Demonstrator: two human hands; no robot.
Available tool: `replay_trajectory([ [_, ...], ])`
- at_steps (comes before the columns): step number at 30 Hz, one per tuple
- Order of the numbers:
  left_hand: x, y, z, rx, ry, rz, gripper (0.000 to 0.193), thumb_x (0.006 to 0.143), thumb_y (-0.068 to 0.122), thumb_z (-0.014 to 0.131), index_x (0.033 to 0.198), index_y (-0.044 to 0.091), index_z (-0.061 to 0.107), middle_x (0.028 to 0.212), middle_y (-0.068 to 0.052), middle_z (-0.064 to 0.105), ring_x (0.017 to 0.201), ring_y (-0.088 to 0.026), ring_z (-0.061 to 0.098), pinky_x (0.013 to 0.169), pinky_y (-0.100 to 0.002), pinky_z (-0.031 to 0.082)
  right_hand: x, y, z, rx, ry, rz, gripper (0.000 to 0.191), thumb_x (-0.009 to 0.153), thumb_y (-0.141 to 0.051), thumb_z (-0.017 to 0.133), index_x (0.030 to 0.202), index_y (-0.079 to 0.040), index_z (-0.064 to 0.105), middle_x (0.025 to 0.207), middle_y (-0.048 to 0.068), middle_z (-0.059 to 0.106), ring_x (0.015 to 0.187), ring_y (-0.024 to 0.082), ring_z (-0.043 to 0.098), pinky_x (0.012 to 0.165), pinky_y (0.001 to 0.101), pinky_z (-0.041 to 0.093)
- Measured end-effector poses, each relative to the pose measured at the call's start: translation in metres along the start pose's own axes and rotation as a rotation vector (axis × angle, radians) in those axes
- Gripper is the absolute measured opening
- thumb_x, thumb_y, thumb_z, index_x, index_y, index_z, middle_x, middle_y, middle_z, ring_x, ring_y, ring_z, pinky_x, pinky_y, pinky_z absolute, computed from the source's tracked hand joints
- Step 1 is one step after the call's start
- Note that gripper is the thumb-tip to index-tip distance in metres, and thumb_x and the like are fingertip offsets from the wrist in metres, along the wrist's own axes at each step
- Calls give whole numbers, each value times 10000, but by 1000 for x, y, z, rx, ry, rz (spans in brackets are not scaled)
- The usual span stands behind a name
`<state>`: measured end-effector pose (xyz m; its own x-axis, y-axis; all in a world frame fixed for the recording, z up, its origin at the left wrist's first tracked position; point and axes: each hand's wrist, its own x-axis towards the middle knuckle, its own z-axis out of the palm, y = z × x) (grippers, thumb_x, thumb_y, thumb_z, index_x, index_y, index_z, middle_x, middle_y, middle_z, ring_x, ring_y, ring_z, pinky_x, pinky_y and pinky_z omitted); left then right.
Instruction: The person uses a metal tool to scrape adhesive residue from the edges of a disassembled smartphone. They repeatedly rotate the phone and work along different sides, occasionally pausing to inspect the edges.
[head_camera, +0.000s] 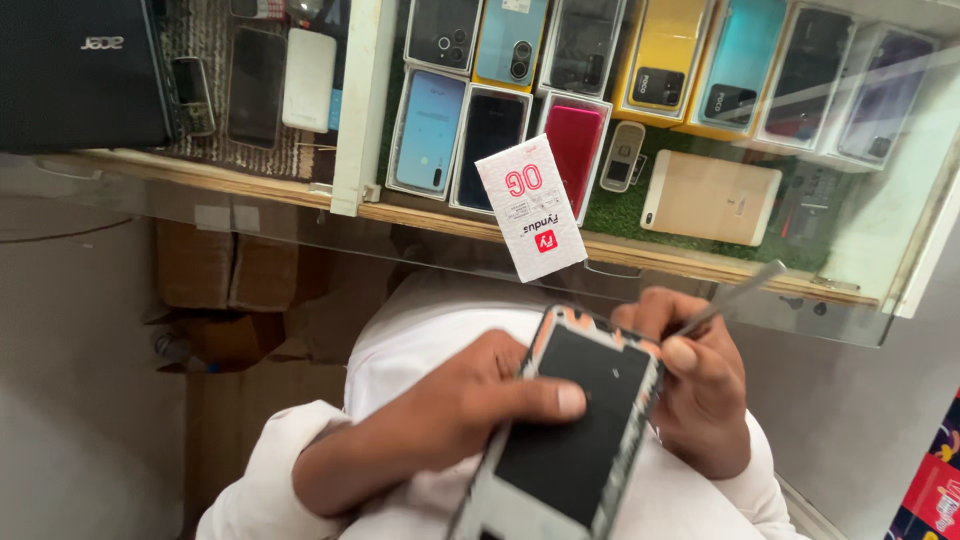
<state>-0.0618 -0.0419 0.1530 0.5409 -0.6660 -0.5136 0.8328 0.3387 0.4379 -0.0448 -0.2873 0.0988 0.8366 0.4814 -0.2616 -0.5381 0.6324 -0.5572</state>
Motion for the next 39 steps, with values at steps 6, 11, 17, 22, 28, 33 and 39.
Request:
replay_trajectory([
  [6, 58, -9, -59, -25, 145, -6, 400, 874, 254, 741, 1092, -77, 685, 886, -113, 720, 700, -145, 691, 643, -279, 580, 45, 35, -49, -130, 212, -18, 209, 956, -177, 688, 890, -6, 586, 744, 29, 568, 579, 51, 432, 521, 205, 316],
  [11, 102, -11, -123, 36, 299, -53, 406, 897, 201, 705, 1140, -122, 671, 938, -142, 749, 760, -175, 740, 710, -292, 618, 91, 71, -92, -608, 339, -64, 230, 1014, -174, 680, 848, -14, 674, 716, -9, 593, 604, 22, 467, 536, 191, 316],
  [17, 124, -27, -152, 27, 395, -96, 369, 900, 171, 671, 1145, -105, 673, 939, -141, 750, 760, -185, 746, 680, -308, 629, 95, 98, -125, -754, 429, -212, 301, 1055, -218, 654, 860, 6, 704, 786, 42, 684, 652, 49, 570, 593, 201, 415],
  [22, 135, -29, -160, 90, 453, -135, 356, 901, 174, 649, 1120, -104, 688, 927, -153, 751, 720, -185, 743, 632, -312, 618, 91, 104, -135, -456, 434, -336, 405, 1077, -302, 510, 898, 0, 712, 788, 80, 717, 649, 123, 666, 582, 246, 513],
  [28, 145, -32, -172, 172, 540, -220, 353, 870, 168, 639, 1089, -104, 689, 904, -146, 750, 694, -192, 740, 613, -331, 623, 98, 106, -137, -477, 400, -314, 437, 1143, -320, 500, 1015, 44, 707, 834, 94, 689, 723, 146, 662, 645, 262, 511],
  [33, 146, -36, -179, 254, 525, -233, 372, 927, 282, 646, 996, -69, 749, 839, -108, 757, 662, -150, 707, 590, -280, 573, 101, 104, -131, -795, 308, -252, 237, 1078, -156, 653, 1145, 64, 707, 986, 108, 748, 859, 124, 670, 756, 236, 524],
  [39, 151, -36, -179, 293, 520, -223, 401, 963, 343, 608, 979, -26, 765, 806, -68, 753, 641, -111, 685, 587, -255, 551, 108, 96, -125, -1008, 240, -344, 160, 958, 11, 779, 1103, 47, 720, 1044, 123, 749, 953, 154, 713, 856, 277, 568],
])
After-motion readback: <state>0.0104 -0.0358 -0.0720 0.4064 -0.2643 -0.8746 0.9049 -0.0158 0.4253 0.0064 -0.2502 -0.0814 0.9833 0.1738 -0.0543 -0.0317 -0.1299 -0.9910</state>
